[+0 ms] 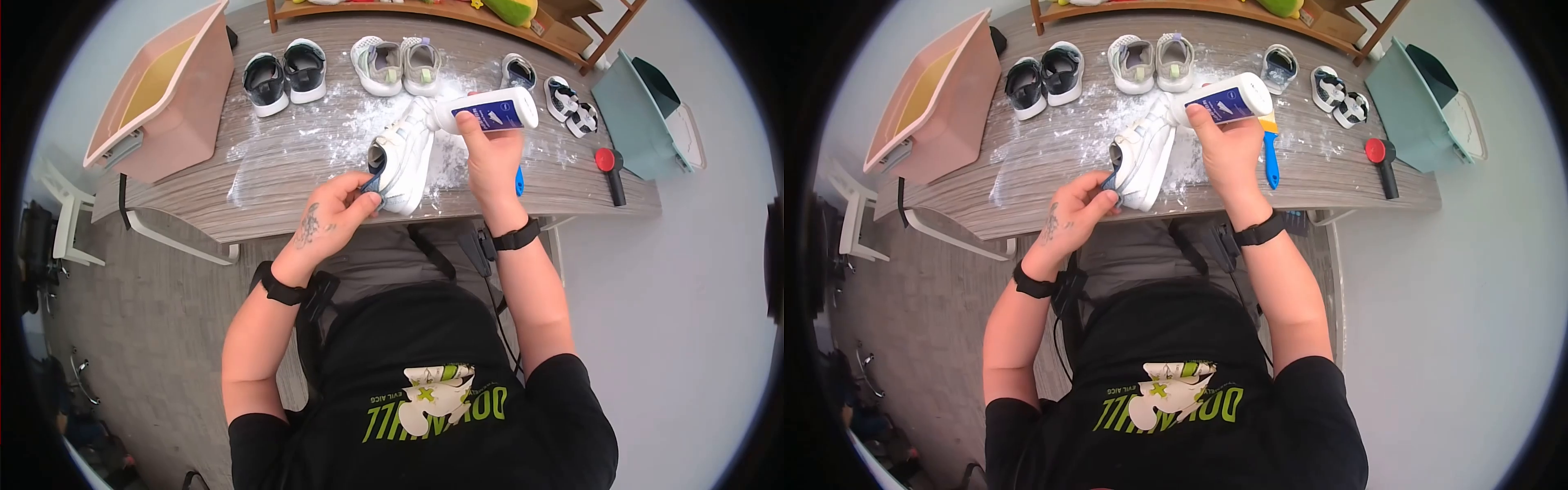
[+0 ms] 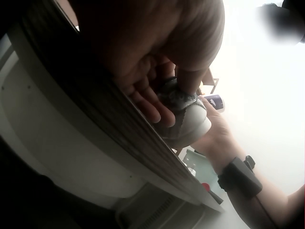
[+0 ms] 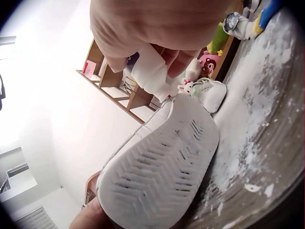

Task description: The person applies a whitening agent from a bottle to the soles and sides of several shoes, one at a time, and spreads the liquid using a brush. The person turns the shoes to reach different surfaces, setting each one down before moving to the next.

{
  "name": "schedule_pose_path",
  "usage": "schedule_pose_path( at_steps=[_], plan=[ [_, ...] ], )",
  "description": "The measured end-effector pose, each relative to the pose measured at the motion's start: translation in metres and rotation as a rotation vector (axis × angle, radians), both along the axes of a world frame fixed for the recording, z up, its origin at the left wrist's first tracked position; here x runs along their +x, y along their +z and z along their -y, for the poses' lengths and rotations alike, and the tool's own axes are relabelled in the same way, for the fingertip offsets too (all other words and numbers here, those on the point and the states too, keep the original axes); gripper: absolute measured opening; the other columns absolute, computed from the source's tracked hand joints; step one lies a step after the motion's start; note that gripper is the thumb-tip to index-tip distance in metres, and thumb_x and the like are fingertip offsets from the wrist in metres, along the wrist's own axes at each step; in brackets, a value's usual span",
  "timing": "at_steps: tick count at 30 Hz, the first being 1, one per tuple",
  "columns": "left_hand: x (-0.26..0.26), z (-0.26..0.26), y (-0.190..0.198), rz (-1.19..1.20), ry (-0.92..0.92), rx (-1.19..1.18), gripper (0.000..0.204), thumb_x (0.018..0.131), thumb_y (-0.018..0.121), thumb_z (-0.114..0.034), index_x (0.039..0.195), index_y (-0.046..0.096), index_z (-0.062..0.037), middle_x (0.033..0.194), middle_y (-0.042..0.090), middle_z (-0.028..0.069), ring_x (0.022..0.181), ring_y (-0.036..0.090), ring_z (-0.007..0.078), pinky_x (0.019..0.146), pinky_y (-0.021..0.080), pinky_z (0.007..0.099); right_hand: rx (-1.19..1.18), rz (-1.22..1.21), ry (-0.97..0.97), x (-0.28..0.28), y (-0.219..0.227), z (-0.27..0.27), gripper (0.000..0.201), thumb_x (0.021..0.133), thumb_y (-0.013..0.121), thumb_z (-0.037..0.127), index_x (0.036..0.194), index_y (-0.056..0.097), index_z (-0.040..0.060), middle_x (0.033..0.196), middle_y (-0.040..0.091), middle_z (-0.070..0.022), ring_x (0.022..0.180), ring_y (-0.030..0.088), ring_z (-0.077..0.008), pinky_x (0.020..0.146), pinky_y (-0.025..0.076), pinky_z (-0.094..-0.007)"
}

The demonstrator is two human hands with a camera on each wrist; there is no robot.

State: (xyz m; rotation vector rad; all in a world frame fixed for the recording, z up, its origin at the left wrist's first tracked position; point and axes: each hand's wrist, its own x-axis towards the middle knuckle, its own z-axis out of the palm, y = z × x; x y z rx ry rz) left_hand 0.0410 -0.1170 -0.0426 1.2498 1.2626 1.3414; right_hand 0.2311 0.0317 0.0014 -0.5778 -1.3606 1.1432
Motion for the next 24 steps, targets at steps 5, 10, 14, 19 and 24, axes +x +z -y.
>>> schedule_pose_path(
  at_steps=[5,10,14,19,24],
  plan=[
    [0.0,0.001,0.004,-0.021,0.004,-0.029,0.022,0.096,0.063,-0.011,0.113,0.065,0.0025,0.088,0.068,0.0033,0.079,0.064,0.0094,0.073,0.051,0.0253,0.028,-0.067,-0.003,-0.002,-0.007,0.021,0.036,0.085,0.08,0.01,0.115,0.063,-0.0007,0.106,0.068,-0.0055,0.095,0.063,-0.0125,0.086,0.05,-0.0285],
    [0.001,0.0,0.004,-0.03,0.001,-0.034,0.023,0.097,0.062,-0.011,0.114,0.065,0.0036,0.089,0.069,0.0039,0.08,0.065,0.0093,0.074,0.052,0.0251,0.059,-0.009,-0.067,0.002,-0.011,0.035,0.024,0.084,0.08,0.01,0.102,0.069,-0.0009,0.095,0.071,-0.0038,0.086,0.064,-0.0104,0.079,0.051,-0.0271],
    [0.0,0.0,0.003,-0.035,0.001,-0.034,0.023,0.097,0.062,-0.011,0.114,0.065,0.004,0.09,0.069,0.0044,0.08,0.065,0.0096,0.074,0.053,0.0251,0.054,0.006,-0.089,0.006,-0.008,0.042,0.022,0.084,0.08,0.012,0.099,0.07,-0.0001,0.092,0.071,-0.0033,0.084,0.064,-0.0096,0.075,0.051,-0.0267],
    [0.003,0.0,0.001,-0.002,0.017,-0.01,0.024,0.096,0.062,-0.01,0.115,0.064,0.005,0.091,0.07,0.0055,0.08,0.066,0.0101,0.075,0.054,0.0255,0.086,-0.037,-0.101,0.004,-0.012,0.044,0.021,0.085,0.079,0.014,0.098,0.07,0.0001,0.092,0.072,-0.0036,0.082,0.064,-0.0094,0.073,0.051,-0.0265],
    [0.002,0.0,0.001,-0.015,0.014,-0.025,0.025,0.097,0.062,-0.011,0.116,0.063,0.005,0.092,0.069,0.0055,0.08,0.065,0.0106,0.076,0.054,0.0256,0.083,-0.064,-0.127,0.003,-0.012,0.046,0.019,0.086,0.078,0.013,0.097,0.07,-0.0001,0.09,0.072,-0.0041,0.082,0.065,-0.0096,0.072,0.051,-0.027]
  ],
)
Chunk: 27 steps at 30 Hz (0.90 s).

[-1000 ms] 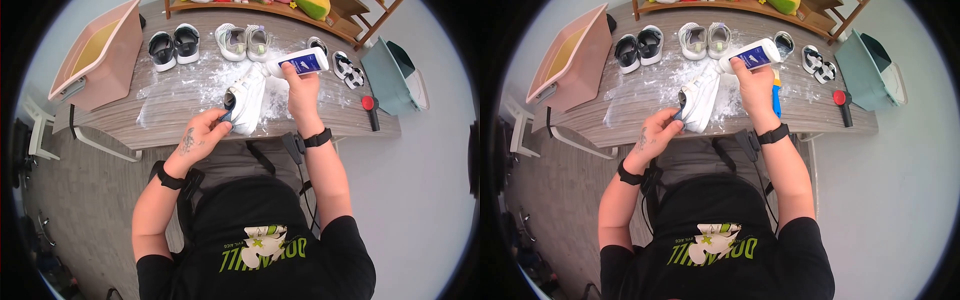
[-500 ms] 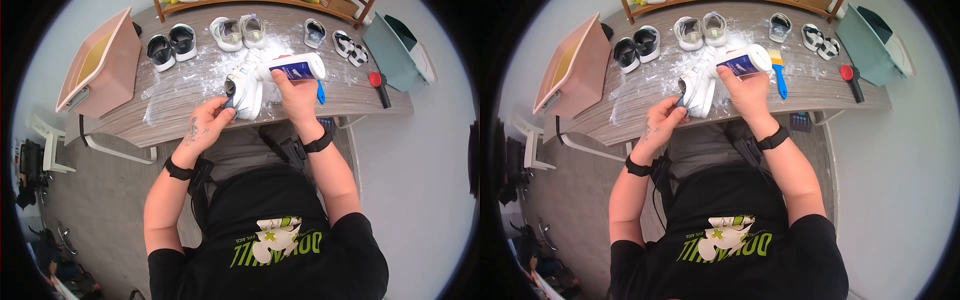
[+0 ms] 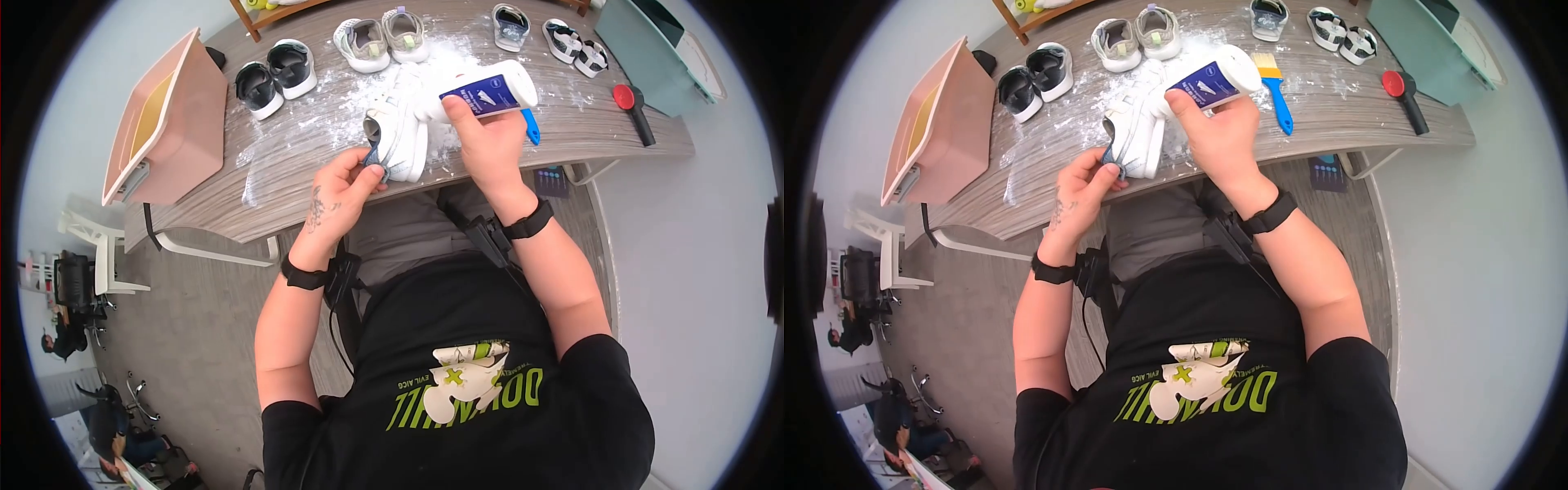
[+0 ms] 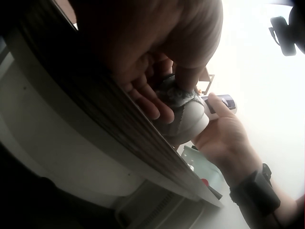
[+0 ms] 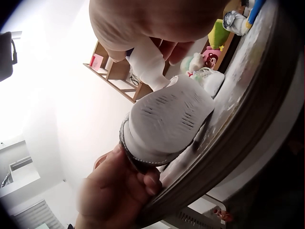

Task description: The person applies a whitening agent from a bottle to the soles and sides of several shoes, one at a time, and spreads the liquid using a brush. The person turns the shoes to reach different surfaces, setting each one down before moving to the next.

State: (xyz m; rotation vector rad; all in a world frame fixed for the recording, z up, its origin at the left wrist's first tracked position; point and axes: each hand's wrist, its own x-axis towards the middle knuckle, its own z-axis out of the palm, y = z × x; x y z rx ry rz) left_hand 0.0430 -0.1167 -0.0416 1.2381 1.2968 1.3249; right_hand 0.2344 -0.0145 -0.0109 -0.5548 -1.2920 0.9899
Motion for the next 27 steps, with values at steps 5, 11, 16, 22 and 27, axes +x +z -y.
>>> schedule_pose_path(
  at_steps=[5,11,16,22,27],
  plan=[
    [0.001,0.0,-0.001,-0.007,0.004,-0.001,0.023,0.097,0.062,-0.011,0.114,0.063,0.0044,0.091,0.069,0.005,0.08,0.065,0.0106,0.076,0.053,0.0255,-0.001,0.042,0.03,0.005,0.001,0.005,0.019,0.086,0.078,0.016,0.095,0.072,0.0004,0.089,0.073,-0.0039,0.081,0.065,-0.0095,0.072,0.052,-0.0273],
    [0.003,0.0,0.002,-0.044,0.022,-0.005,0.023,0.097,0.062,-0.012,0.114,0.064,0.004,0.09,0.069,0.0051,0.08,0.065,0.0106,0.076,0.053,0.0256,0.022,0.127,0.06,0.009,-0.001,0.011,0.02,0.084,0.079,0.018,0.091,0.073,0.0006,0.084,0.074,-0.0048,0.077,0.067,-0.0097,0.07,0.052,-0.028],
    [0.003,0.001,0.003,-0.059,0.022,-0.016,0.024,0.098,0.061,-0.013,0.115,0.064,0.0042,0.092,0.067,0.0045,0.081,0.064,0.0113,0.076,0.052,0.0256,0.026,0.127,0.084,0.011,-0.003,0.018,0.019,0.084,0.079,0.017,0.091,0.073,0.0004,0.084,0.074,-0.0054,0.078,0.067,-0.0101,0.071,0.052,-0.028],
    [0.002,-0.001,0.0,-0.036,0.015,-0.004,0.024,0.097,0.062,-0.013,0.115,0.064,0.0037,0.09,0.069,0.005,0.08,0.065,0.0104,0.076,0.053,0.0255,0.049,0.115,0.064,0.012,0.004,0.019,0.018,0.084,0.079,0.015,0.091,0.073,0.0003,0.084,0.075,-0.0065,0.078,0.069,-0.0111,0.07,0.053,-0.0282],
    [0.001,-0.001,0.001,-0.023,0.017,0.0,0.025,0.097,0.063,-0.013,0.116,0.064,0.0035,0.089,0.069,0.005,0.08,0.065,0.0102,0.075,0.054,0.0255,0.093,0.221,0.078,0.013,0.006,0.022,0.015,0.084,0.078,0.014,0.089,0.074,-0.0001,0.082,0.075,-0.0066,0.075,0.068,-0.0103,0.069,0.053,-0.0277]
  ],
)
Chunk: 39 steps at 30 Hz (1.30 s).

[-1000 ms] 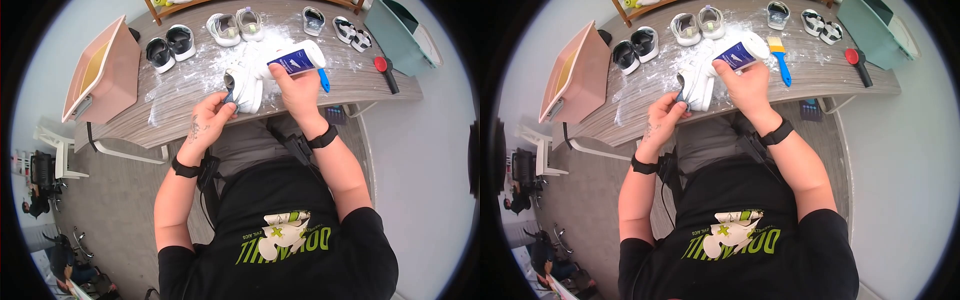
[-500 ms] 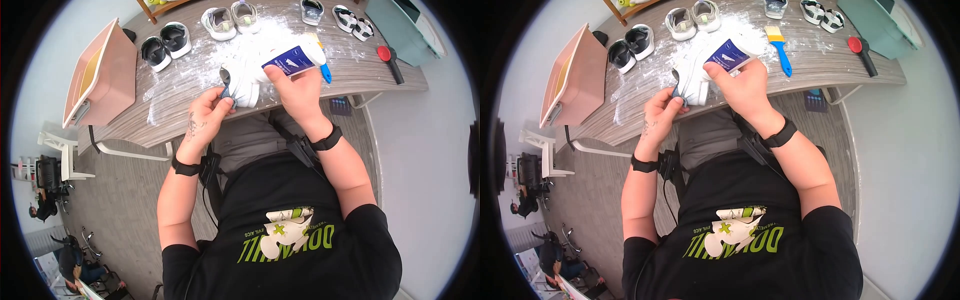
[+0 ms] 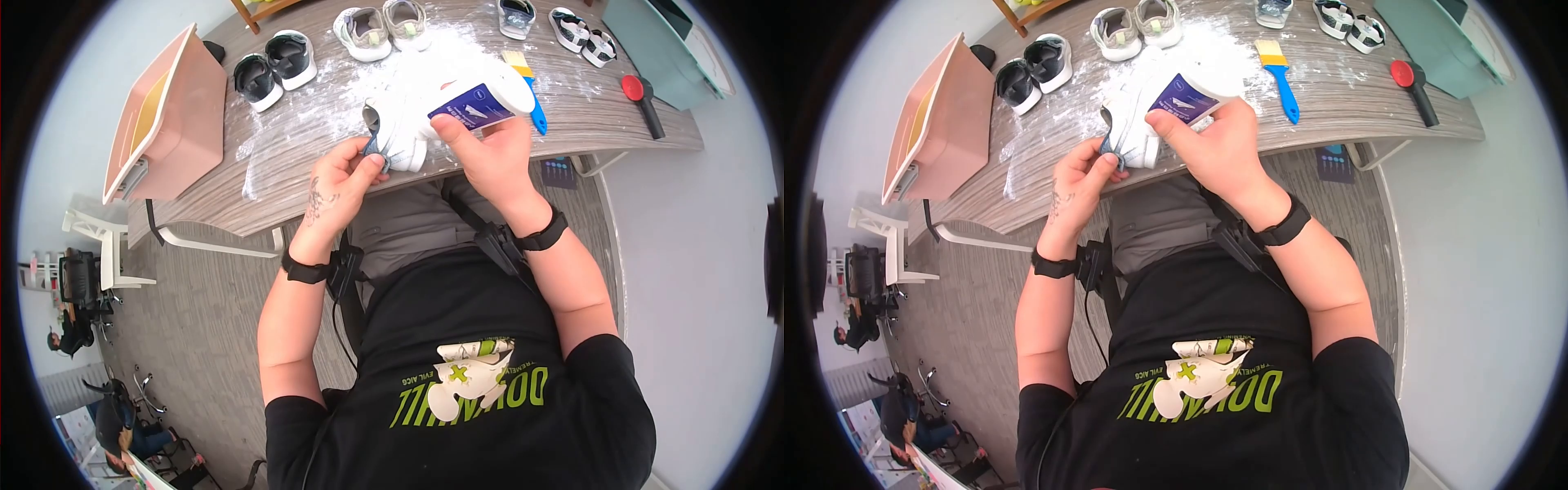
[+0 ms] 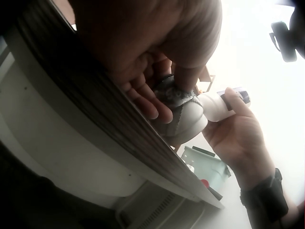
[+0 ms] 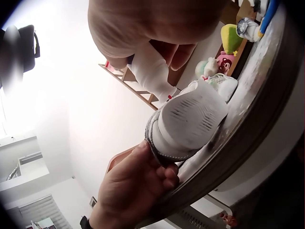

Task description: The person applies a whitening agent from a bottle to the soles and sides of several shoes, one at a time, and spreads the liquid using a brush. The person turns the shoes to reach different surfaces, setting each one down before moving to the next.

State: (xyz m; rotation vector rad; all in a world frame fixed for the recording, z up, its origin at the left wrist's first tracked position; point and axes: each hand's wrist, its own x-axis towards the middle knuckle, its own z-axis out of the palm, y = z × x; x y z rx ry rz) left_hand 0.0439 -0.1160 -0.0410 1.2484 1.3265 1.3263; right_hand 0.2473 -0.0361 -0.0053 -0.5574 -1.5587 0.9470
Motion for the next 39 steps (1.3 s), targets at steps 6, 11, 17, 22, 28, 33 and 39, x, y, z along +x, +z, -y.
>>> schedule_pose_path(
  at_steps=[6,11,17,22,28,33,39],
  plan=[
    [-0.001,-0.007,0.001,0.183,0.002,0.015,0.021,0.097,0.063,-0.015,0.108,0.065,0.0031,0.086,0.068,0.0044,0.074,0.065,0.011,0.071,0.053,0.0253,-0.069,-0.211,0.043,-0.003,0.009,0.012,0.017,0.086,0.078,0.013,0.095,0.072,-0.0005,0.085,0.073,-0.0044,0.079,0.066,-0.0093,0.072,0.052,-0.0267],
    [0.02,-0.005,0.024,0.36,0.054,0.052,0.018,0.099,0.062,-0.02,0.1,0.064,-0.002,0.087,0.069,0.005,0.073,0.066,0.0128,0.07,0.054,0.0275,0.271,-0.231,0.001,0.003,0.022,0.011,0.031,0.084,0.08,0.015,0.107,0.065,0.0003,0.112,0.065,-0.01,0.096,0.063,-0.0162,0.078,0.051,-0.0293],
    [0.039,-0.001,0.048,0.641,0.068,0.08,0.018,0.1,0.061,-0.022,0.101,0.063,-0.004,0.09,0.069,0.0054,0.072,0.067,0.0139,0.07,0.055,0.0298,0.706,0.127,-0.197,0.013,0.031,0.008,0.043,0.075,0.087,0.021,0.108,0.067,0.0033,0.105,0.064,-0.0114,0.094,0.062,-0.0265,0.08,0.051,-0.0355],
    [0.034,0.005,0.055,0.894,0.018,0.105,0.019,0.101,0.059,-0.023,0.104,0.062,-0.0043,0.093,0.069,0.006,0.077,0.067,0.0144,0.073,0.057,0.0314,0.806,0.155,-0.206,0.01,0.041,0.018,0.046,0.073,0.088,0.017,0.111,0.067,0.0038,0.107,0.064,-0.0125,0.095,0.063,-0.0248,0.079,0.054,-0.0327],
    [0.007,0.004,0.051,1.161,0.107,0.13,0.017,0.104,0.054,-0.023,0.101,0.06,-0.007,0.094,0.066,0.0025,0.075,0.06,0.0125,0.069,0.053,0.0295,0.768,0.153,-0.155,0.0,0.03,0.01,0.046,0.071,0.088,0.016,0.112,0.069,0.0044,0.111,0.063,-0.0127,0.095,0.064,-0.0247,0.079,0.054,-0.0329],
    [0.004,0.007,0.053,1.176,0.133,0.148,0.017,0.104,0.054,-0.023,0.104,0.058,-0.007,0.096,0.066,0.0028,0.075,0.058,0.012,0.069,0.052,0.0286,0.716,0.13,-0.136,-0.012,0.023,0.004,0.047,0.07,0.088,0.015,0.112,0.069,0.0047,0.11,0.064,-0.0123,0.097,0.064,-0.0253,0.08,0.054,-0.0333],
    [-0.002,0.006,0.049,1.128,0.158,0.128,0.018,0.103,0.054,-0.025,0.106,0.057,-0.0074,0.094,0.065,0.003,0.075,0.06,0.0142,0.067,0.051,0.0312,0.669,0.113,-0.105,-0.02,0.021,0.003,0.047,0.07,0.088,0.013,0.112,0.068,0.0049,0.108,0.065,-0.0115,0.096,0.064,-0.0263,0.081,0.054,-0.0346]
  ],
)
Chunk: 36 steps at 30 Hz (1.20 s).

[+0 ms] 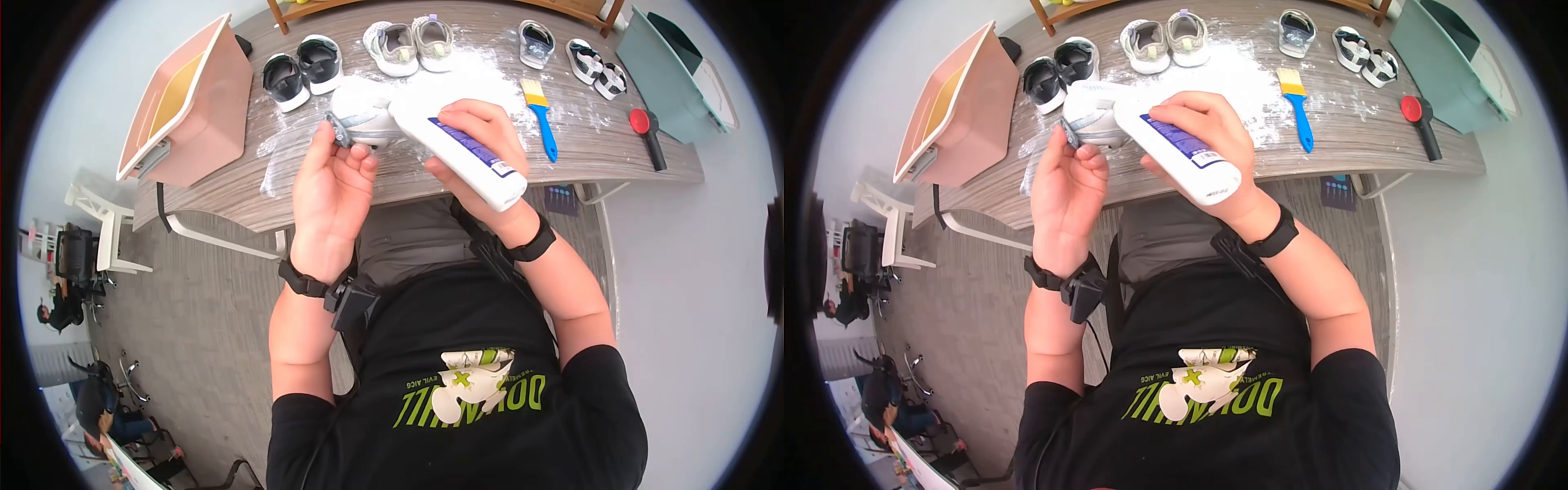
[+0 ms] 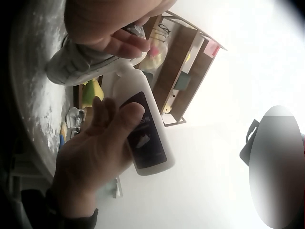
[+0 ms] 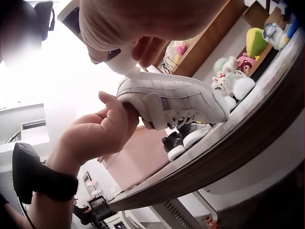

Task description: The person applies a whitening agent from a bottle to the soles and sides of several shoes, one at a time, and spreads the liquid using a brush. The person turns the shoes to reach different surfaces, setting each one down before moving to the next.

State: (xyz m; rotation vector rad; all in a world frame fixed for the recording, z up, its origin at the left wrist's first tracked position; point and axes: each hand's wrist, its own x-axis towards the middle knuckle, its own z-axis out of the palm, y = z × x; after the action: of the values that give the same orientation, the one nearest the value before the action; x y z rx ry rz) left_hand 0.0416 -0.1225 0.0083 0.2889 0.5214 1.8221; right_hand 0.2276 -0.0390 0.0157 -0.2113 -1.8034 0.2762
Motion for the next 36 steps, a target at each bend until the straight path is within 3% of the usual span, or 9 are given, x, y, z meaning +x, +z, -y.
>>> schedule_pose_path(
  at_steps=[7,10,18,22,28,31,36],
  plan=[
    [-0.013,0.001,-0.001,-0.045,0.042,-0.05,0.021,0.105,0.048,-0.025,0.114,0.055,-0.0075,0.102,0.063,0.0023,0.073,0.052,0.0134,0.067,0.044,0.0305,-0.075,-0.004,-0.038,-0.001,-0.015,-0.014,0.045,0.071,0.087,0.013,0.111,0.069,0.0059,0.106,0.065,-0.0107,0.095,0.065,-0.0255,0.08,0.054,-0.0339],
    [-0.02,0.0,-0.007,-0.039,0.03,-0.027,0.022,0.105,0.049,-0.029,0.108,0.055,-0.0074,0.095,0.062,0.0036,0.075,0.057,0.0156,0.066,0.047,0.0318,-0.112,0.008,-0.029,0.0,-0.019,-0.015,0.044,0.071,0.087,0.013,0.111,0.069,0.0068,0.107,0.065,-0.0102,0.095,0.065,-0.025,0.08,0.054,-0.0336],
    [-0.032,-0.004,-0.012,-0.017,0.073,-0.093,0.026,0.106,0.045,-0.032,0.11,0.055,-0.0077,0.095,0.063,0.0043,0.076,0.058,0.0169,0.067,0.05,0.0334,-0.276,0.047,-0.018,0.004,-0.037,-0.023,0.043,0.075,0.082,0.005,0.115,0.068,0.0042,0.111,0.065,-0.0115,0.101,0.064,-0.0231,0.087,0.051,-0.0323],
    [-0.041,-0.006,-0.017,0.004,0.065,-0.101,0.029,0.107,0.041,-0.033,0.111,0.055,-0.0076,0.095,0.063,0.0043,0.076,0.058,0.0168,0.067,0.049,0.0332,-0.486,-0.055,0.011,0.003,-0.045,-0.029,0.039,0.078,0.082,0.005,0.115,0.068,0.0041,0.109,0.066,-0.006,0.097,0.064,-0.0139,0.082,0.054,-0.0277],
    [-0.051,-0.011,-0.027,0.08,0.045,-0.102,0.032,0.108,0.037,-0.034,0.11,0.056,-0.0077,0.097,0.062,0.0039,0.075,0.057,0.0171,0.064,0.047,0.0325,-0.826,-0.199,0.258,0.0,-0.057,-0.036,0.036,0.083,0.079,0.004,0.116,0.066,0.0008,0.108,0.069,-0.0059,0.093,0.065,-0.0107,0.082,0.054,-0.0267],
    [-0.053,-0.012,-0.026,0.106,0.041,-0.108,0.033,0.108,0.037,-0.034,0.109,0.056,-0.0076,0.097,0.062,0.0037,0.073,0.055,0.0169,0.063,0.046,0.0324,-0.846,-0.156,0.238,0.002,-0.05,-0.036,0.032,0.083,0.078,0.005,0.113,0.067,-0.0002,0.102,0.071,-0.0064,0.091,0.066,-0.0108,0.081,0.054,-0.0267],
    [-0.058,-0.012,-0.029,0.139,0.0,-0.074,0.028,0.107,0.041,-0.032,0.109,0.056,-0.0082,0.096,0.063,0.0037,0.071,0.053,0.0162,0.063,0.046,0.0319,-0.99,-0.242,0.176,0.007,-0.062,-0.044,0.028,0.086,0.077,0.01,0.109,0.067,-0.0011,0.098,0.07,-0.006,0.081,0.065,-0.011,0.065,0.054,-0.0261]
  ],
)
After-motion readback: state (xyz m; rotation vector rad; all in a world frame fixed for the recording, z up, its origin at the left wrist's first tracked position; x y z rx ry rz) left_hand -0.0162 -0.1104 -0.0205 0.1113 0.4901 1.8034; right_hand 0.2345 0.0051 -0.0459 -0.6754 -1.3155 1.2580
